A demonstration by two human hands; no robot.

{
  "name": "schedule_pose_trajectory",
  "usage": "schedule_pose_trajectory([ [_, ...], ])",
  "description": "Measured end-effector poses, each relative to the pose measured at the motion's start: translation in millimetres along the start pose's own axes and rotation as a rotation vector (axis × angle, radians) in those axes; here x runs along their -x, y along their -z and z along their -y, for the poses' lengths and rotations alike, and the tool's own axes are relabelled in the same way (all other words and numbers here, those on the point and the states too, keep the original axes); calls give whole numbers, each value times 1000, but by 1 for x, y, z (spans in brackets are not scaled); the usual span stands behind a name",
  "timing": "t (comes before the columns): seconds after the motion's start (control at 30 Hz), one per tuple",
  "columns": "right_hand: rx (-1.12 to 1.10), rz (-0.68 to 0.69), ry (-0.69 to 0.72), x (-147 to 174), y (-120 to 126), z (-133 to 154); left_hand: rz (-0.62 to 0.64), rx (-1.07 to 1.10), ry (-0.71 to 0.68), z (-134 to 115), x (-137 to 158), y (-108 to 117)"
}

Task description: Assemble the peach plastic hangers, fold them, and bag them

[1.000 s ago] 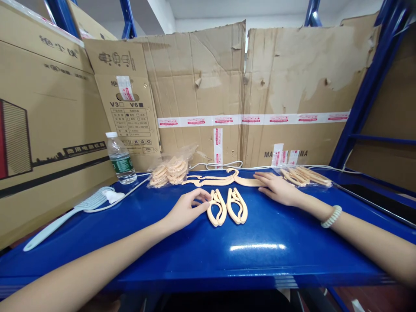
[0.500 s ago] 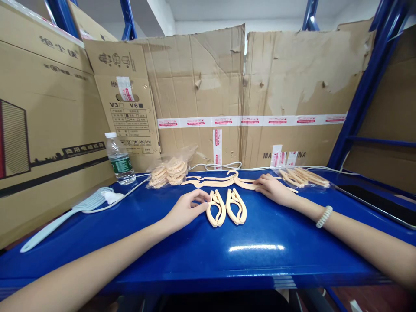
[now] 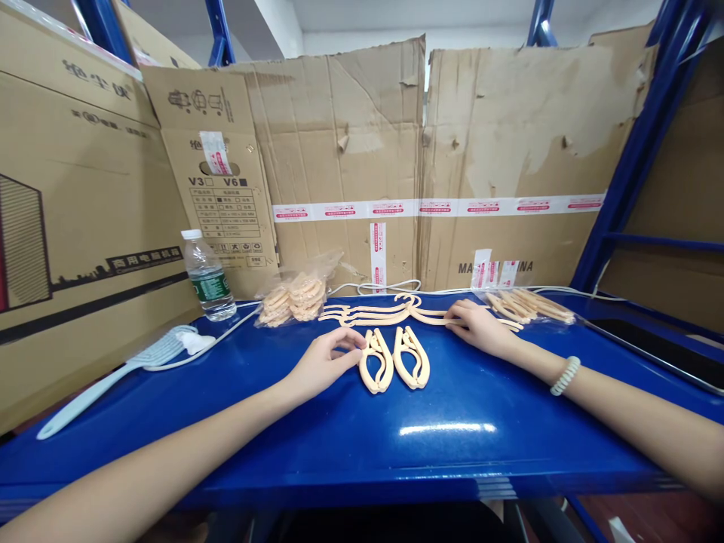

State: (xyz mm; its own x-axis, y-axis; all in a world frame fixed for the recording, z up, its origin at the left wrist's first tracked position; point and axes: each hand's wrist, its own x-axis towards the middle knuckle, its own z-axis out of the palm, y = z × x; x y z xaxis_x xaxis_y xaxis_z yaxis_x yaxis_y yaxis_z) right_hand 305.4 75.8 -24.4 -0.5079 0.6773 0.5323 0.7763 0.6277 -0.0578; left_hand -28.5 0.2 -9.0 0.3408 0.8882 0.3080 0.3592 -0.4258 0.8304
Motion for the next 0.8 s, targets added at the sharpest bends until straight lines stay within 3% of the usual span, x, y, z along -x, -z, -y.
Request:
schedule_pose_trajectory([
  [0.17,-53,-43,-113,0,11,4,-45,65,22,-3,0,3],
  [0.47,-109,-238,-194,7,66,6,-177,399,207,-6,0,6],
  [0.63,-140,-146,-125,10,79,15,-281,509,164,-11,0,6],
  [0.8,-166,38,-2,8,65,36,-293,478,107,-13,3,5],
])
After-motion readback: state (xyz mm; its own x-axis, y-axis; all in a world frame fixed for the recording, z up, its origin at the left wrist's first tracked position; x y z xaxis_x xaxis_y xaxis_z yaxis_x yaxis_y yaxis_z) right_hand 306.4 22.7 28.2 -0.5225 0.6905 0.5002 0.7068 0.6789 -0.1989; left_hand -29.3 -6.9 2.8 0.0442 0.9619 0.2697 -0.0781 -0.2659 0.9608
